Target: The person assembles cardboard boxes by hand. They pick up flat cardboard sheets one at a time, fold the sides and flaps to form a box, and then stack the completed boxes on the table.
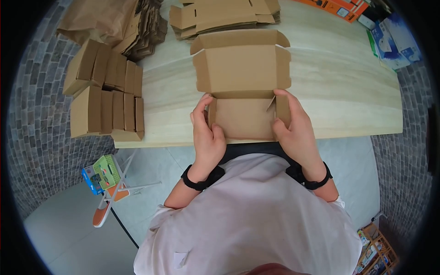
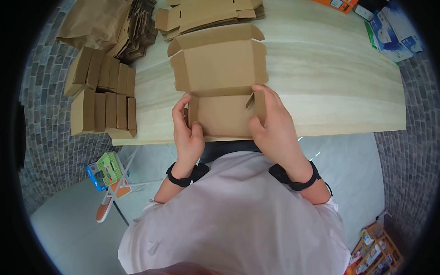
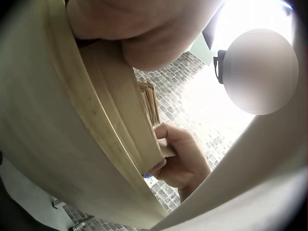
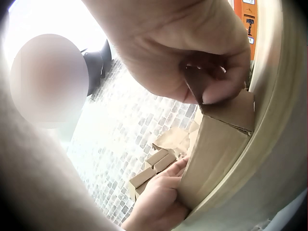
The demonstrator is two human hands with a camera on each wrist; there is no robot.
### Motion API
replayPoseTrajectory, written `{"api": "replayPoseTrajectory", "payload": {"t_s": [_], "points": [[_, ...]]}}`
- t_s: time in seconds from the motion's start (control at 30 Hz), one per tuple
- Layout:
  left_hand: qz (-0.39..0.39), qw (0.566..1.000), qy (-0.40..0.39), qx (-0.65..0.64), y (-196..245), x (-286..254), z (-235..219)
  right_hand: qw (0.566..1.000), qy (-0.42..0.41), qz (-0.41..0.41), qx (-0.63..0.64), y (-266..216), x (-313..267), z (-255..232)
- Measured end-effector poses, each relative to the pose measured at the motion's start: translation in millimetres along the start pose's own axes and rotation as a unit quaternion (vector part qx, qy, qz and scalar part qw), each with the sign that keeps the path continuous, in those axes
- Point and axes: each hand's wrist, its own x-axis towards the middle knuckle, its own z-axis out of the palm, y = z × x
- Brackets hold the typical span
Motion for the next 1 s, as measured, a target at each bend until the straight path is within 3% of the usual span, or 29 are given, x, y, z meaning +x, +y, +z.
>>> {"api": "replayPoseTrajectory", "payload": {"t_s": [0.43,0.53,0.73,0.8,0.9,1.0], "points": [[0.042,0.999,0.017,0.018,1.5,-2.1,2.6,0.999,0.005,-0.033,-0.042,-11.6,-4.9,-0.7],[0.04,0.999,0.018,0.009,0.4,-1.4,2.7,0.998,-0.061,0.03,0.011,-19.1,-5.1,-3.7],[0.055,0.998,0.028,0.008,-1.4,-2.1,3.4,0.997,-0.028,-0.002,0.066,-2.6,-4.5,2.4],[0.058,0.998,0.03,0.013,-1.7,-3.0,2.9,0.995,-0.01,-0.079,0.056,7.6,-0.5,3.2],[0.048,0.999,0.026,-0.006,-1.9,-2.9,3.7,1.0,-0.016,-0.021,-0.012,-3.2,1.4,1.9],[0.047,0.998,0.03,-0.021,-3.8,-2.5,4.4,0.995,0.026,-0.084,-0.041,5.7,8.0,10.4]]}}
